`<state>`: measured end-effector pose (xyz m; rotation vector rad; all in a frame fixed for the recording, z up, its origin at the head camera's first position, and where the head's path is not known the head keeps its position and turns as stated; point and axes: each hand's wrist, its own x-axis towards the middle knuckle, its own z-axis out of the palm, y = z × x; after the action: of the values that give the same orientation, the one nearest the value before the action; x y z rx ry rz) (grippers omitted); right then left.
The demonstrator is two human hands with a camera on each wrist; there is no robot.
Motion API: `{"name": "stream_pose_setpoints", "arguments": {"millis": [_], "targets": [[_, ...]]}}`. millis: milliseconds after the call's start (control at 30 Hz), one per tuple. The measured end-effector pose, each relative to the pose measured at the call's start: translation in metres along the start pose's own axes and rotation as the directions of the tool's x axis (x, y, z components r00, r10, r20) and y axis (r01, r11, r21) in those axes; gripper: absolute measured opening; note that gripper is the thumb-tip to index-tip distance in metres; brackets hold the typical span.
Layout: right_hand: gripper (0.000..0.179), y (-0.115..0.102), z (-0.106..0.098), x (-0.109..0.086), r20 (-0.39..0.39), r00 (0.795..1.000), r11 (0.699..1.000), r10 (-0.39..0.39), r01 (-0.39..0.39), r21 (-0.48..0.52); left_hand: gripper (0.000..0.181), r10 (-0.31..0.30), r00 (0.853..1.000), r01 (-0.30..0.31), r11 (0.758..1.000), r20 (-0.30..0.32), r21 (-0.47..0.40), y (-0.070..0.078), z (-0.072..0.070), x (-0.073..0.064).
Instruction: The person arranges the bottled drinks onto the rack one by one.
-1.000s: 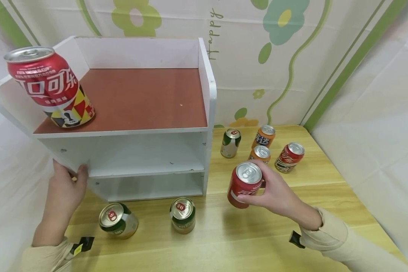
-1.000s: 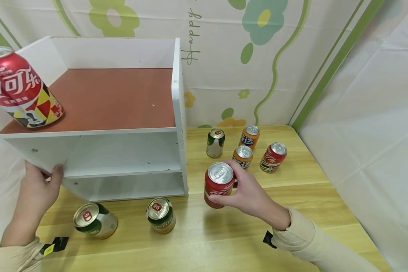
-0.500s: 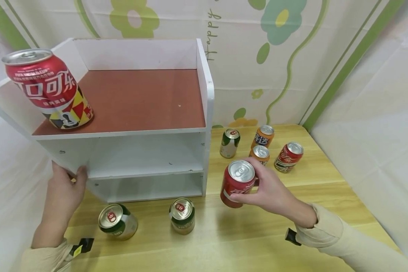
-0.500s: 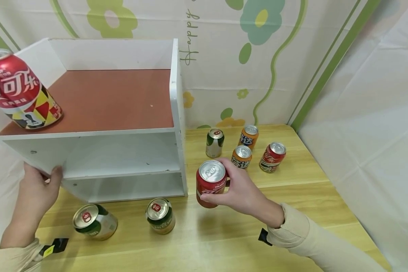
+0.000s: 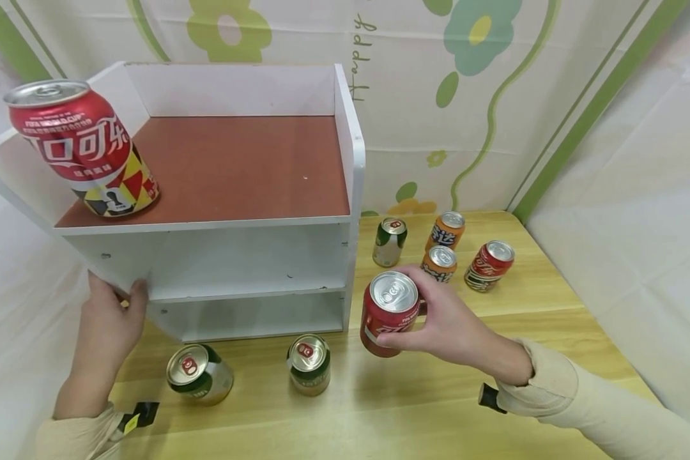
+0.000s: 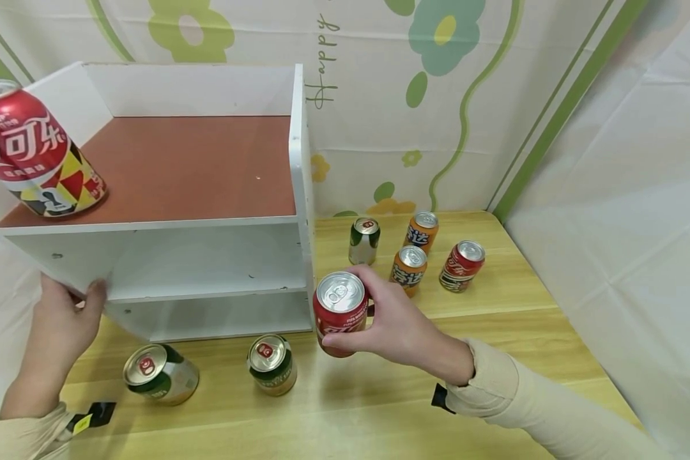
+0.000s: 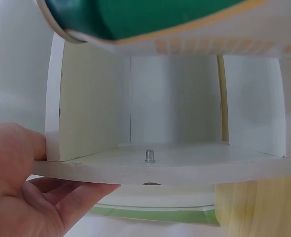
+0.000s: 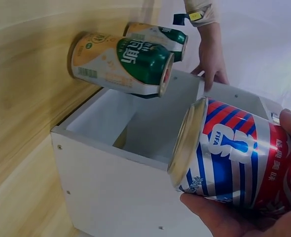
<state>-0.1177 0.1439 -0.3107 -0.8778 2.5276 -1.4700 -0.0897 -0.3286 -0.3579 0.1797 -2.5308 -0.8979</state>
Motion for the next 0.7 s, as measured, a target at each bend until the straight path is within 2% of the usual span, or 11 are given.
{"name": "stream_pose_setpoints", "arguments": {"millis": [333, 700], "targets": [[0.073, -0.016, 0.002, 0.002, 0.017, 1.000, 1.000, 0.004, -0.004, -0.003, 0.053, 0.001, 1.000, -0.001, 1.000, 0.002, -0.007, 0.003, 0.000, -0.002], [0.079, -0.040, 0.009, 0.016, 0.106, 0.994, 0.998, -0.030, 0.025, 0.050, 0.053, -0.003, 1.000, 0.003, 1.000, -0.006, -0.011, 0.001, 0.001, -0.001]]}}
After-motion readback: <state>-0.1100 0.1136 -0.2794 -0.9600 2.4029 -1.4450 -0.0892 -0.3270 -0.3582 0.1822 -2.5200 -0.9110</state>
